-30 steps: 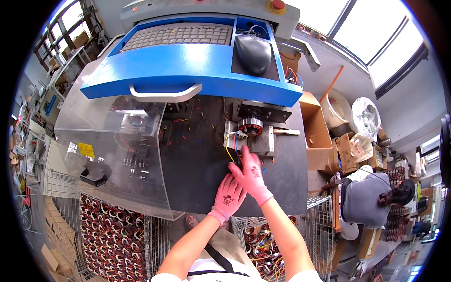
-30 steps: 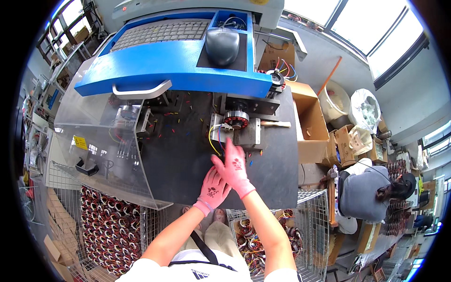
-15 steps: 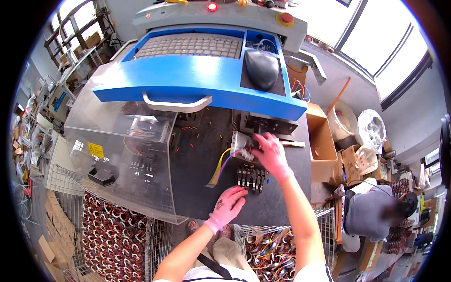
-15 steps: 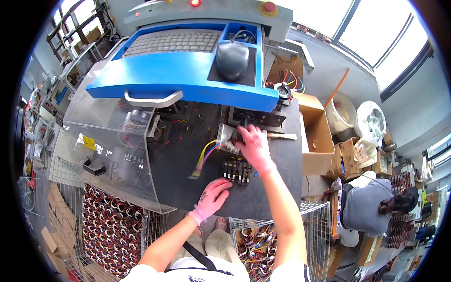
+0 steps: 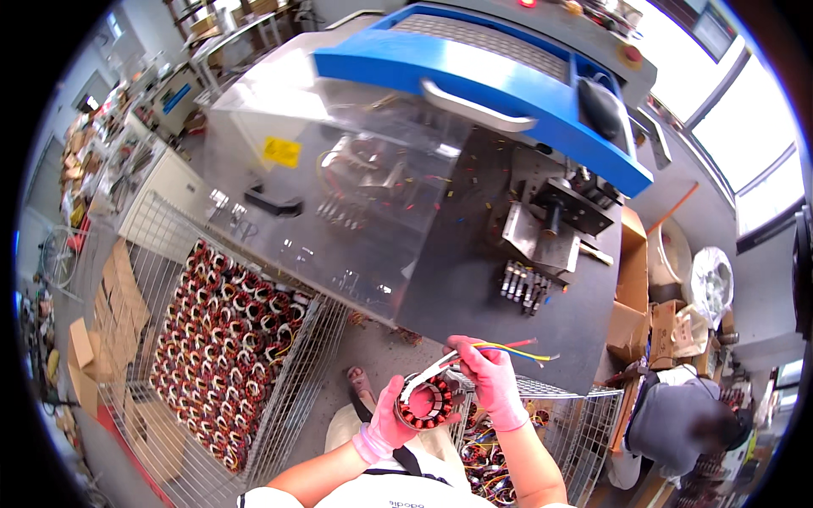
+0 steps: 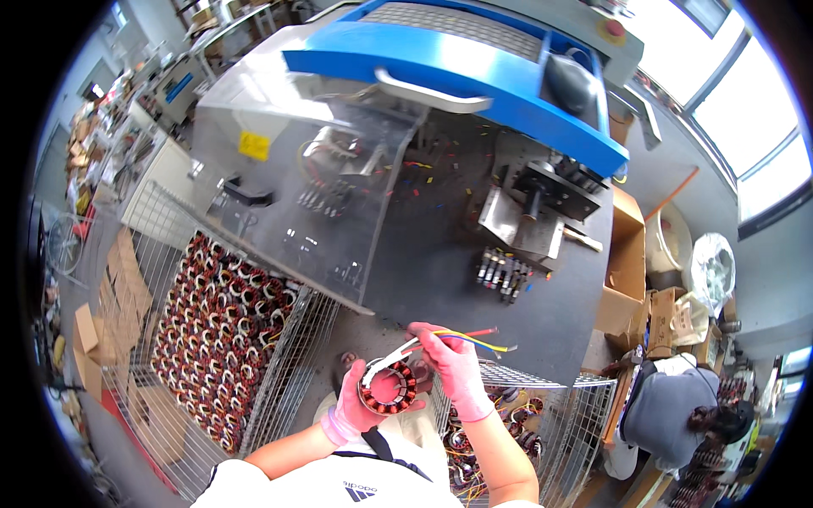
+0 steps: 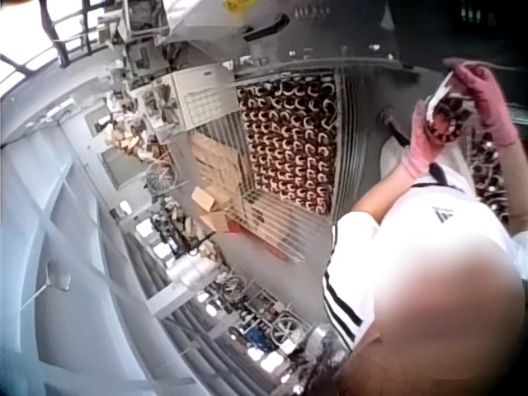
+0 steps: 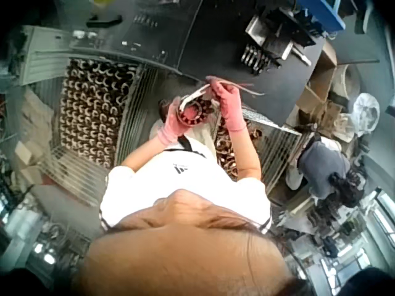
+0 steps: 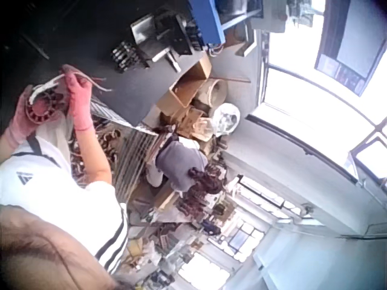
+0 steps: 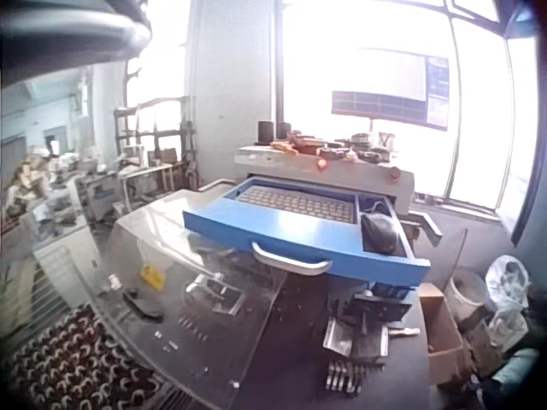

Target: The person connects wires to stator parts on a workstation and then places the finished parts into a large metal wire crate. They also move a clear machine cover and place components into a second, smaller crate.

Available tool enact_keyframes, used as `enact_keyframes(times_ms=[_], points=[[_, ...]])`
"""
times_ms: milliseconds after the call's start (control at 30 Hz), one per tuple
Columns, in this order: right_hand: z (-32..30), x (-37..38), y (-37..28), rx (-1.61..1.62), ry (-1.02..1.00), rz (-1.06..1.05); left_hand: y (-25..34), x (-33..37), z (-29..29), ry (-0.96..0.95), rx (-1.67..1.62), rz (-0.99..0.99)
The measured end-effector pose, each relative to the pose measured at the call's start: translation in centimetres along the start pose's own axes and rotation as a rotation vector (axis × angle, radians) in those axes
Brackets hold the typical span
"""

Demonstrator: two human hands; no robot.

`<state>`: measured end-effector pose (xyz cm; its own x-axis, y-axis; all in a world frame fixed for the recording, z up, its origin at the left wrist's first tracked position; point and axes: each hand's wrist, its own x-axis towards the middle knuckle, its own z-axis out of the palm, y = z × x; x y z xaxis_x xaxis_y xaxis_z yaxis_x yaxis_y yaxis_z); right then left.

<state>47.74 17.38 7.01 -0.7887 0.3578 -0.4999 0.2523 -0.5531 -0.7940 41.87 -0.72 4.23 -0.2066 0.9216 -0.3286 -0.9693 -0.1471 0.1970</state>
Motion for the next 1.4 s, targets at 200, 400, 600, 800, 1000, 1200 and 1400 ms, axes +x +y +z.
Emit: enact_keyframes(times_ms=[200, 400, 600, 800, 1000, 1200, 1400], points=[[9.8, -1.5, 3.6, 0.37, 0.0, -0.018, 2.0, -8.0, -3.2, 0.094, -0.19, 0.074], [21.9, -3.1, 10.5, -0.65, -0.281, -0.318, 4.7, -17.9, -9.3, 0.163, -0.313, 0.353], [34.1, -4.6, 16.2, -1.377, -0.618, -0.714, 8.3, -28.8, -13.0, 0.33, -0.434, 0.456], [41.7, -2.9, 16.7, -1.166, -1.21, -0.197, 10.1, -35.3, -17.0, 0.233, -0.545, 0.609], [43.6, 0.8, 23.3, -1.509, -1.481, -0.307, 10.3, -36.1, -21.9, 0.3, -0.723, 0.677], [41.1, 11.9, 33.2, -1.569, -1.166, -0.219, 8.2, -36.8, -31.0, 0.655, -0.518, 0.688], [37.0, 27.6, 47.6, -1.782, -0.862, -0.375, 1.3, -36.2, -36.5, 0.892, -0.674, 0.658]])
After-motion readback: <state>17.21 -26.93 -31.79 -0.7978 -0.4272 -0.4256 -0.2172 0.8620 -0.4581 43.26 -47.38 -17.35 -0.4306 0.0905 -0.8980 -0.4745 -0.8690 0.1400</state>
